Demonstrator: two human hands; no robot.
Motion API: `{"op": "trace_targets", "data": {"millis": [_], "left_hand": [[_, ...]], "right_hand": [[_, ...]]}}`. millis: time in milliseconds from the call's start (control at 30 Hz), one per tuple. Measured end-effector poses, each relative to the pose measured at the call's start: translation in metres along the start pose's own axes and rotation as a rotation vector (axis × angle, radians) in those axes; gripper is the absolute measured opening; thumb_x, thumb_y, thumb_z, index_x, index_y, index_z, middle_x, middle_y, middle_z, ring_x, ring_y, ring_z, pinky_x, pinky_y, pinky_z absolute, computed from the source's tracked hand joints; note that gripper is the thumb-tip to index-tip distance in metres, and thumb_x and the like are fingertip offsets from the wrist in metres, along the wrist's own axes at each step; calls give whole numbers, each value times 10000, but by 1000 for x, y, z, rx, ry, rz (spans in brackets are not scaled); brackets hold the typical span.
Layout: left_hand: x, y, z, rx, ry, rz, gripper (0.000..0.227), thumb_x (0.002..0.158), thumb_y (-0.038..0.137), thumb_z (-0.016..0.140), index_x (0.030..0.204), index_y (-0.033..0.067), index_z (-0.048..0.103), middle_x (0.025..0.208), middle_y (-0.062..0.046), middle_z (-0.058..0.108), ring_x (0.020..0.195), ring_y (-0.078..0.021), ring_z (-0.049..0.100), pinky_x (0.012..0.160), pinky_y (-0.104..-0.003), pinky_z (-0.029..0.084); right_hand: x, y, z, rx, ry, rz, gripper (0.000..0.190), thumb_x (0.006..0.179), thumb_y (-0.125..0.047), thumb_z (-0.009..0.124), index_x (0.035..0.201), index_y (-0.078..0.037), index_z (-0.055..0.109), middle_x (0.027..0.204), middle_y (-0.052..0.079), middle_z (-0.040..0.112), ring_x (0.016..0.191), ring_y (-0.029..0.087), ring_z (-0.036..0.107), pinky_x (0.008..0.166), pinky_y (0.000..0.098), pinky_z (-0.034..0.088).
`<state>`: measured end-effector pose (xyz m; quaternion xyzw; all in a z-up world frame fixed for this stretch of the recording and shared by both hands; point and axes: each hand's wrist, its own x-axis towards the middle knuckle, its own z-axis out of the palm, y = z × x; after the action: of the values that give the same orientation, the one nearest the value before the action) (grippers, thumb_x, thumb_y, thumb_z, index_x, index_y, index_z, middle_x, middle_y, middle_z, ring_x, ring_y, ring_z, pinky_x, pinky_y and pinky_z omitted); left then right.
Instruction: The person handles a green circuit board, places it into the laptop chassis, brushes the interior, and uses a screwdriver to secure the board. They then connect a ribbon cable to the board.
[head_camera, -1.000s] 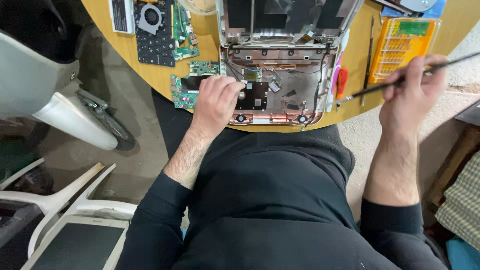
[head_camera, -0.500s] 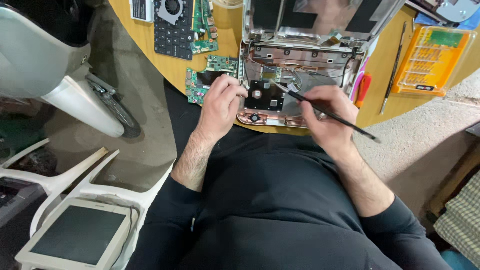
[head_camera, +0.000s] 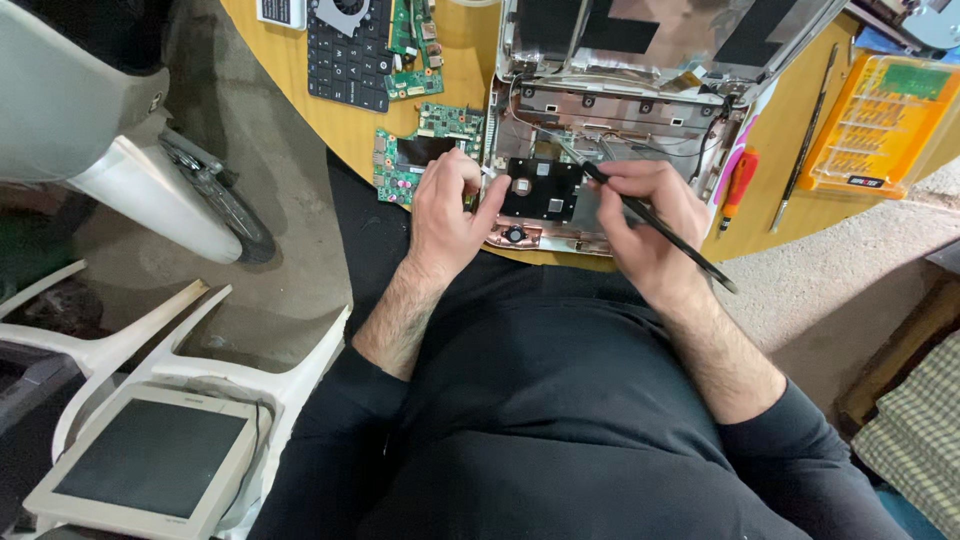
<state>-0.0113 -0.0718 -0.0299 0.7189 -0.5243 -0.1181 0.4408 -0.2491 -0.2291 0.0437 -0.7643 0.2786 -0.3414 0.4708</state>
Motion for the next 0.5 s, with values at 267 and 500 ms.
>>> {"op": "trace_targets", "data": {"millis": [267,500], "left_hand": [[4,9,-5,14,27,-136,358,1149,313,910,1279,105,649,858,-74,713,835,-391,791,851,-516,658],[11,16,-13,51,-45,-121,253,1240,231,742,1456,101,716,1038,-97,796,1006,-367,837,971,-514,655]], "right_hand": [[3,-9,6,-117,40,-74,107,1145,113,876,1100,71,788,1177,267,896,1011,482,902,822,511,727],[-3,0,12,-43,26,-51,126,1069,185,847,1056,65,813,1136,272,902,986,474,904,819,513,721]]}}
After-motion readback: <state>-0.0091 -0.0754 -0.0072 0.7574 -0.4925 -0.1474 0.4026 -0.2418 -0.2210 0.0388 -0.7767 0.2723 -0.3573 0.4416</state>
